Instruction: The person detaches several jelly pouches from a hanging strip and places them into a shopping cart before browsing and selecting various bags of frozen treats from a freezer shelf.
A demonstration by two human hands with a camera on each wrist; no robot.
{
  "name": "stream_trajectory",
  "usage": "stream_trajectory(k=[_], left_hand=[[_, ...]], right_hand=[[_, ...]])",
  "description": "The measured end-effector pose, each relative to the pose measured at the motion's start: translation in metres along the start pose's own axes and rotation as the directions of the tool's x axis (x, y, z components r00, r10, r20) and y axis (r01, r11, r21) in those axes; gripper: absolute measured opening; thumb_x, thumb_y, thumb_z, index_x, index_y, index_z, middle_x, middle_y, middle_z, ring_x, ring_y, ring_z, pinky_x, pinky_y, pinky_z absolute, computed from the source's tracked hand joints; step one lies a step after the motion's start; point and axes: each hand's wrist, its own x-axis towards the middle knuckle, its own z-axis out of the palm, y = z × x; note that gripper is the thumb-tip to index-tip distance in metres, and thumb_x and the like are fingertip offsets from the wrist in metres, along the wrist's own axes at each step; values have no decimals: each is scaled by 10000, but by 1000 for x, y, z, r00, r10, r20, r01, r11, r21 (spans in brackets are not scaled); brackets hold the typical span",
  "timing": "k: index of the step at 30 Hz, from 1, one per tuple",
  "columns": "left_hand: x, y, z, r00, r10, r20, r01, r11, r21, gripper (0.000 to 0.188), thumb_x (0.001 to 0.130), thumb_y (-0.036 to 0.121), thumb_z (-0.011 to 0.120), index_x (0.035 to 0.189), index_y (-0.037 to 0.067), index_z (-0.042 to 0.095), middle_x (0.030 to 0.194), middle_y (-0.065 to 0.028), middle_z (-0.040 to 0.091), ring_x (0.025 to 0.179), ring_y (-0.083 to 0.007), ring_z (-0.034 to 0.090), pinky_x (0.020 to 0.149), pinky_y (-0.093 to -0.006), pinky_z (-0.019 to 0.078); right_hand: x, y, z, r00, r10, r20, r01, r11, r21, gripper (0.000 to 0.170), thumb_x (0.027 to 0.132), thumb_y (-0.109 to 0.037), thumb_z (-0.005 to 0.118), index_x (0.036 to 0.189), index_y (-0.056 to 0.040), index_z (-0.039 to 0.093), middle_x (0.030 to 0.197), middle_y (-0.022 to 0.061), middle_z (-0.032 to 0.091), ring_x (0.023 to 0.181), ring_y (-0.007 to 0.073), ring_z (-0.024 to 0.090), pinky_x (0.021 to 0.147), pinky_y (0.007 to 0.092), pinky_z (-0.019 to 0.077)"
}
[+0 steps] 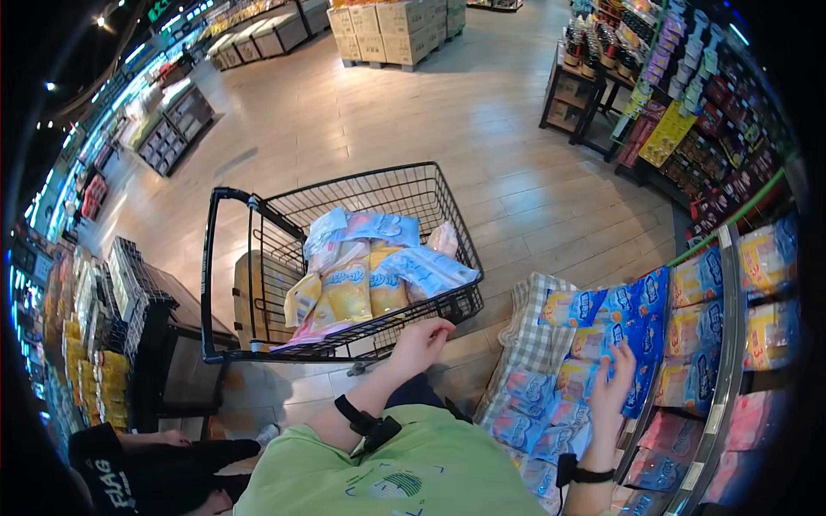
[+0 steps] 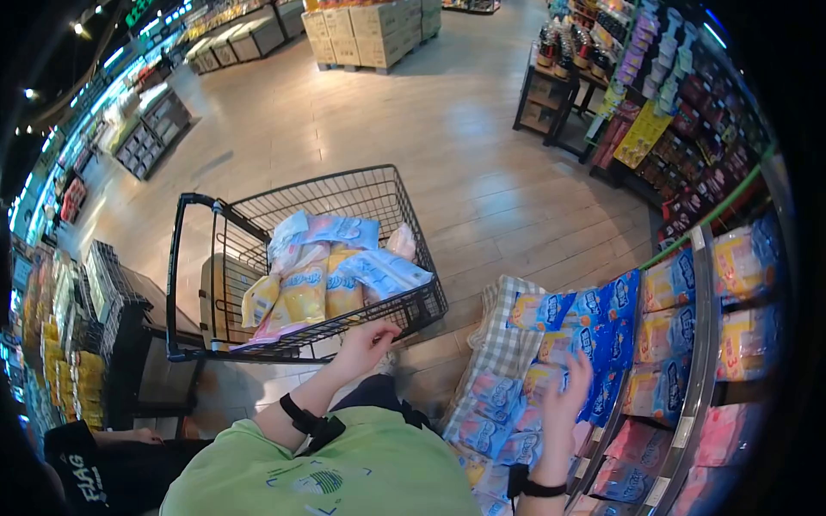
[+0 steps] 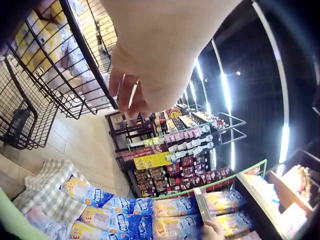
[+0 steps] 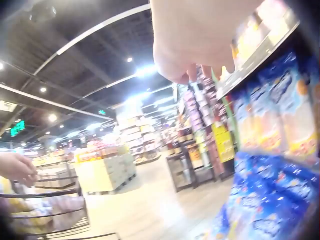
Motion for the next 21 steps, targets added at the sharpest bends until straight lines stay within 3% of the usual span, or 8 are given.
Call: stream_trajectory(k=[3,5,7,12,14,15,17,21], left_hand=[[13,-24,-32,987,-97,-126,87,993,-79,140,840,52,570,954,29,648,771,-121,659,652,-209,634,615,-304,493],[24,-43,-56,963,-251,-93,237,961,-141,157,865,53,553,994,21,636,846,-86,671,789,-145,639,718,-274,497],[39,-57,-81,971,-216,-100,208,974,-89,158,866,61,553,996,19,632,839,-88,669,776,-144,633,714,-273,494],[65,-93,-111,967,-226,-118,220,974,-60,161,851,77,559,986,37,636,847,-114,669,752,-212,652,698,-316,513],[72,-103,-122,960,-262,-100,258,965,-48,166,858,79,555,999,31,630,868,-118,667,758,-209,651,697,-315,514],[73,-105,-127,960,-264,-97,260,964,-51,166,858,79,555,999,31,630,868,-118,667,758,-209,651,697,-315,514],[76,-109,-138,955,-286,-82,271,950,-156,173,869,80,548,1013,21,625,884,-106,671,777,-185,647,704,-299,510],[79,-119,-154,946,-320,-45,297,917,-265,196,882,82,537,1048,11,613,892,-48,657,778,-101,598,724,-249,475]], right_hand=[[29,-69,73,970,-124,211,104,989,105,350,819,-41,543,1169,-29,526,1221,187,507,1160,362,475,989,411,373],[48,-108,122,923,-220,315,143,958,249,340,803,-37,559,1143,-28,539,1191,192,521,1129,369,493,957,406,404],[65,-149,166,886,-286,364,181,938,297,315,784,-74,607,1090,-22,553,1122,186,541,1059,364,520,908,400,434],[91,-206,279,773,-274,573,284,956,74,357,763,-239,681,1028,-29,566,1032,179,539,974,335,545,833,400,462],[95,-224,307,706,-117,699,401,879,-257,381,772,-294,672,1044,-44,580,1092,169,526,1014,330,545,837,417,468],[95,-224,319,704,-113,701,400,879,-260,381,772,-294,672,1044,-44,580,1092,169,526,1014,330,545,837,417,468],[96,-223,344,679,60,732,403,803,-439,406,776,-312,664,1075,-53,577,1149,153,503,1066,342,528,825,440,479],[98,-225,359,586,74,807,503,747,-434,393,786,-274,650,1105,-60,569,1138,165,535,1082,368,531,810,450,491]])
